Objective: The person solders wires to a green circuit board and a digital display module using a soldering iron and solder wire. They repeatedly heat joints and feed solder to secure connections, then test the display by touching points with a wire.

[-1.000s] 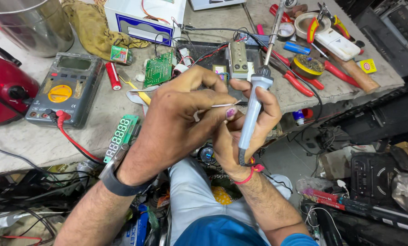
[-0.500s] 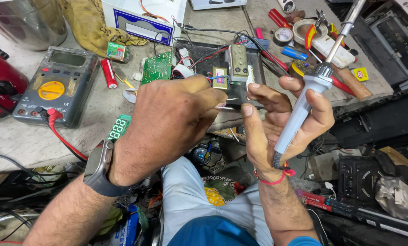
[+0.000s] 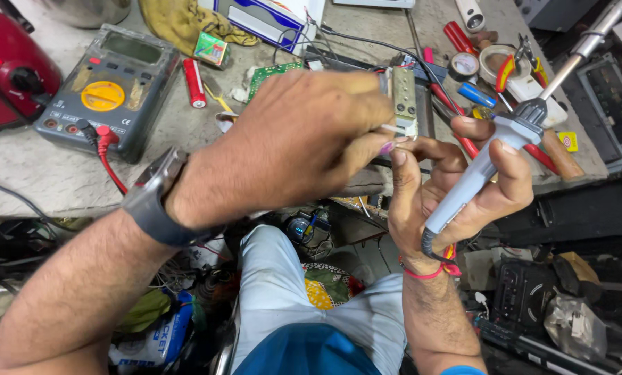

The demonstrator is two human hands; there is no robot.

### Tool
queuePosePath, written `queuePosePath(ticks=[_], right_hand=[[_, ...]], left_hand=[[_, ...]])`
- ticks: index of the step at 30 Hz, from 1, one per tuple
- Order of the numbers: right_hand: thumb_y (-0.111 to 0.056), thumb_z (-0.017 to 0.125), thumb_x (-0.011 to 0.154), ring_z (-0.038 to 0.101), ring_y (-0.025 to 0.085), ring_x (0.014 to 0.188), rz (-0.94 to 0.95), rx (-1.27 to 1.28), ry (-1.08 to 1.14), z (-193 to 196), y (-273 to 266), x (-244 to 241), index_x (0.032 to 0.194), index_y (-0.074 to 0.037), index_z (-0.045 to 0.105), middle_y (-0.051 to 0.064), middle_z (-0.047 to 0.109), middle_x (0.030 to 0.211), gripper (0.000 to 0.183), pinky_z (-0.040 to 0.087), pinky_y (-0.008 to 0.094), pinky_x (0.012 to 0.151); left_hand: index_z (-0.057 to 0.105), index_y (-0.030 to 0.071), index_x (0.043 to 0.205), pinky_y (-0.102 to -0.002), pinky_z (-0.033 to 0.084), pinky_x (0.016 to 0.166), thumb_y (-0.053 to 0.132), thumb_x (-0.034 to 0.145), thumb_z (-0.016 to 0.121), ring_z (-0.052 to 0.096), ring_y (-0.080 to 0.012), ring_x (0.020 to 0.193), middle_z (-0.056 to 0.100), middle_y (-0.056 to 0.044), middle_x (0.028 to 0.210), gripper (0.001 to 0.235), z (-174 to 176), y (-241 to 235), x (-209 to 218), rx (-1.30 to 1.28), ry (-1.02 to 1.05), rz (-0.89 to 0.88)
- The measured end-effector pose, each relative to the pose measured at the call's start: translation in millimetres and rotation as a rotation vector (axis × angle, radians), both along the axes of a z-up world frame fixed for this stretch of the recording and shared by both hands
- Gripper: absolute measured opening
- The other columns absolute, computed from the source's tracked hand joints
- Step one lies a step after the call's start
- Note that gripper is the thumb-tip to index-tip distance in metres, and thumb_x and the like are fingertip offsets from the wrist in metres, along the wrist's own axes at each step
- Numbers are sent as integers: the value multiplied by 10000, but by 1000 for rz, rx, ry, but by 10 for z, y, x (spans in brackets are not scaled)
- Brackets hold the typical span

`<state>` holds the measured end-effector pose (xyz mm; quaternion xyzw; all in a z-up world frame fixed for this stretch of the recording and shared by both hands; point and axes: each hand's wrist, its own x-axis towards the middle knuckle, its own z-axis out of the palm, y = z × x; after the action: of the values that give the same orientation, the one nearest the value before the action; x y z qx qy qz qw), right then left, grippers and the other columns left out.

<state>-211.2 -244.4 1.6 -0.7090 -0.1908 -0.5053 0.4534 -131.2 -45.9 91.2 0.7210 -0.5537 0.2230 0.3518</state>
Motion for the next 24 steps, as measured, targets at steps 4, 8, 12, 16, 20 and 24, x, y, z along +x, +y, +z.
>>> queuePosePath(ticks=[4,8,12,16,20,24], right_hand=[[42,717,1113,550,171,1193,-23,5,-33,94,-28,-45,1480,-168,316,107,408,1381,582,671,336,836],[-167,693,1169,676,213,1094,-66,119,-16,86,-305,-281,1454,-114,300,161,570,1248,488,626,355,827],[-343,638,1120,728,237,881,-247,212,-73,-5,-882,-460,1351,-55,363,178,663,1083,461,620,316,717],[-393,632,1094,658,219,795,-505,437,-128,-208,-1754,-783,1226,-57,408,138,610,982,425,550,313,647],[-442,625,1069,588,201,709,-676,673,-208,-505,-2466,-1006,1101,-58,454,98,557,881,422,481,310,578],[-492,619,1044,518,183,623,-726,788,-238,-634,-2896,-1035,976,-59,500,59,503,779,454,411,306,508]], left_hand=[[683,5,898,-485,521,696,196,926,744,682,-372,818,699,-152,855,202,207,181,435,-20,-100,-44],[699,51,980,-365,530,711,246,904,699,698,-219,801,717,-104,872,209,145,476,770,69,305,24],[724,45,928,-365,533,650,197,877,725,697,-224,698,710,-110,790,160,-187,645,1027,30,282,95],[751,50,896,-378,543,651,151,867,763,705,-268,689,709,-124,777,106,-550,707,1223,-42,159,83],[753,48,929,-395,537,686,136,926,767,708,-299,761,717,-143,845,90,-359,771,1053,-51,121,133],[727,63,1036,-398,518,631,178,920,717,691,-246,738,717,-128,864,164,111,578,708,52,398,117]])
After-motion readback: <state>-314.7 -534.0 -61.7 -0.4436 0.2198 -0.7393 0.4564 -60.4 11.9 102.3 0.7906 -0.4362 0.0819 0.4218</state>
